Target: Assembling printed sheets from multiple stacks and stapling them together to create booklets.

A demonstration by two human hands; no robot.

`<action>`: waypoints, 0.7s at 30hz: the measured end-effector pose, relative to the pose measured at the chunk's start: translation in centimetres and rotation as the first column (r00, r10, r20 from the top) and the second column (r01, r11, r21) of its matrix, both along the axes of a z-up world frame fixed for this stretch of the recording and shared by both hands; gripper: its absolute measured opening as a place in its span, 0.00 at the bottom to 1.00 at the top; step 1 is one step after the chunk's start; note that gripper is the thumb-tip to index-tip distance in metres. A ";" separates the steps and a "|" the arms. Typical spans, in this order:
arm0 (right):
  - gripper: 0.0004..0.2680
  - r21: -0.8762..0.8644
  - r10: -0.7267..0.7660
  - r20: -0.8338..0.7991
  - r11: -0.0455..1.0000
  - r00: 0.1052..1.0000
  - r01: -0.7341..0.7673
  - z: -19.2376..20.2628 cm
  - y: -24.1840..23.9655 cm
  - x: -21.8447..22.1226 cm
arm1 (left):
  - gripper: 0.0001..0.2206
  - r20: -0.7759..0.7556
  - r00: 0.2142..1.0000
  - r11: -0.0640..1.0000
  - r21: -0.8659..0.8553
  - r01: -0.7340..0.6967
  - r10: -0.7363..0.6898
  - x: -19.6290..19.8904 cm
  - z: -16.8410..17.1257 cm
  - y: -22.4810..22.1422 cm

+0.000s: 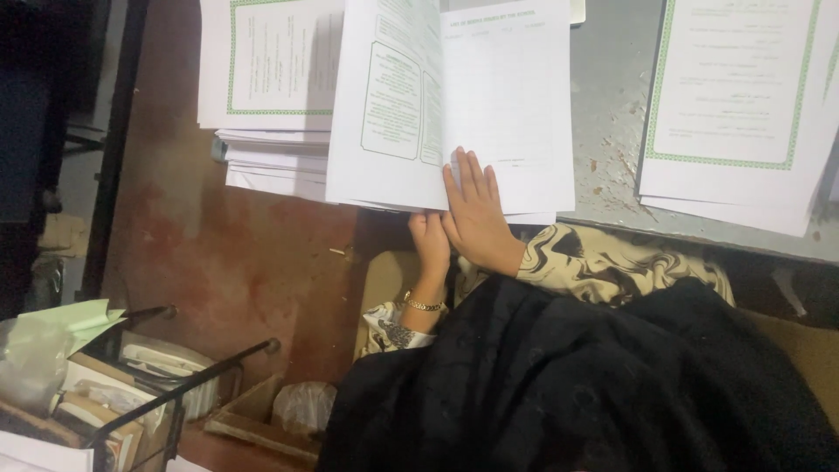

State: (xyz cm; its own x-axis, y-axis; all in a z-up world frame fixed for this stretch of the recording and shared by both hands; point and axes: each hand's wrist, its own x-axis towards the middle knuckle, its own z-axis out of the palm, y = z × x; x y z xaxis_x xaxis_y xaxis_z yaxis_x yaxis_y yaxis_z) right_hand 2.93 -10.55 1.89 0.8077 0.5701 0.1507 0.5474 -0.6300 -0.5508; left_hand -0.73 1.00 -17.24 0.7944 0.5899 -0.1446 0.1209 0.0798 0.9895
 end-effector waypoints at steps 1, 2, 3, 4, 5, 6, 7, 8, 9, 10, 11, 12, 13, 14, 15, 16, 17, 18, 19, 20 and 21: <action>0.24 0.010 -0.016 0.049 1.000 0.999 0.015 -0.1 0.0 0.0 | 0.13 0.009 1.000 1.000 0.030 -0.004 0.004 -0.3 -1.2 0.2; 0.24 0.022 -0.034 0.103 0.999 0.994 0.032 -0.1 0.1 0.1 | 0.13 0.022 1.000 0.998 0.062 -0.007 0.005 -0.2 -2.3 0.4; 0.24 0.023 -0.038 0.106 0.999 0.994 0.036 0.2 0.0 0.2 | 0.13 0.025 1.000 0.998 0.064 -0.003 0.001 0.0 -3.4 0.7; 0.23 0.034 -0.051 0.157 0.998 0.986 0.046 0.5 -0.2 0.4 | 0.13 0.044 0.999 0.994 0.110 -0.013 0.008 0.1 -4.5 0.9; 0.23 0.045 -0.065 0.207 0.997 0.976 0.056 0.8 -0.3 0.5 | 0.13 0.062 0.998 0.988 0.156 -0.023 0.014 0.2 -5.6 1.2; 0.23 0.045 -0.062 0.208 0.998 0.976 0.054 0.6 -0.5 0.9 | 0.13 0.063 0.998 0.988 0.155 -0.026 0.016 0.3 -0.7 0.5; 0.22 0.070 -0.081 0.253 0.995 0.964 0.065 0.3 -0.7 1.3 | 0.15 0.091 0.995 0.988 0.151 -0.042 0.028 0.3 4.2 -0.3; 0.22 0.095 -0.101 0.298 0.993 0.949 0.076 0.0 -1.0 1.6 | 0.16 0.118 0.992 0.988 0.146 -0.057 0.040 0.4 9.0 -1.0; 0.22 0.093 -0.098 0.298 0.993 0.949 0.073 0.6 -1.2 1.7 | 0.16 0.118 0.992 0.988 0.145 -0.059 0.042 0.2 7.4 -0.7; 0.21 0.124 -0.120 0.312 0.989 0.943 0.084 1.3 -1.6 1.7 | 0.16 0.090 0.993 0.991 0.103 -0.084 0.075 0.1 5.8 -0.4; 0.20 0.154 -0.141 0.325 0.983 0.935 0.095 2.1 -1.9 1.8 | 0.17 0.061 0.992 0.992 0.062 -0.111 0.107 0.1 4.3 -0.2; 0.20 0.155 -0.144 0.327 0.983 0.934 0.097 2.2 -2.0 1.8 | 0.17 0.063 0.993 0.992 0.062 -0.108 0.104 0.2 7.4 -0.5; 0.20 0.092 -0.122 0.424 0.992 0.897 0.091 2.4 -2.1 1.8 | 0.16 0.048 0.991 0.987 0.098 -0.129 0.125 0.3 10.5 -0.9; 0.20 0.031 -0.093 0.517 0.995 0.851 0.090 2.6 -2.2 1.8 | 0.16 0.036 0.988 0.979 0.135 -0.152 0.148 0.5 13.7 -1.2; 0.20 0.033 -0.095 0.520 0.995 0.849 0.091 3.0 -2.5 1.4 | 0.16 0.040 0.988 0.979 0.136 -0.151 0.147 0.5 11.5 -0.7; 0.20 -0.026 -0.074 0.541 0.994 0.838 0.104 3.3 -2.8 0.9 | 0.14 0.009 0.983 0.975 0.122 -0.185 0.186 0.6 9.2 -0.2; 0.21 -0.083 -0.051 0.561 0.989 0.826 0.118 3.7 -3.1 0.5 | 0.13 -0.022 0.974 0.969 0.109 -0.221 0.224 0.7 7.0 0.3; 0.21 -0.084 -0.051 0.562 0.990 0.825 0.118 3.3 -3.2 0.5 | 0.13 -0.021 0.974 0.969 0.109 -0.222 0.225 0.8 6.3 0.5; 0.21 -0.083 -0.052 0.579 0.989 0.814 0.122 3.0 -3.3 0.5 | 0.11 -0.033 0.965 0.957 0.138 -0.255 0.261 1.0 5.5 0.6; 0.20 -0.083 -0.058 0.591 0.988 0.805 0.132 2.6 -3.5 0.3 | 0.10 -0.051 0.955 0.945 0.168 -0.280 0.292 1.0 4.8 0.6; 0.20 -0.085 -0.061 0.587 0.987 0.807 0.136 2.4 -3.6 0.6 | 0.10 -0.055 0.956 0.947 0.168 -0.275 0.287 0.9 7.6 0.2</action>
State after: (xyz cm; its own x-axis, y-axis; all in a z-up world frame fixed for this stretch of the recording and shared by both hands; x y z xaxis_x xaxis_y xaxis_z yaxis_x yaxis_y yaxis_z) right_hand 3.51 -14.16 4.33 0.6429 0.5357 0.5474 0.6724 -0.7370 -0.0684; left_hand 0.14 1.16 -9.63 0.5829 0.8079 -0.0871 0.1932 -0.0337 0.9806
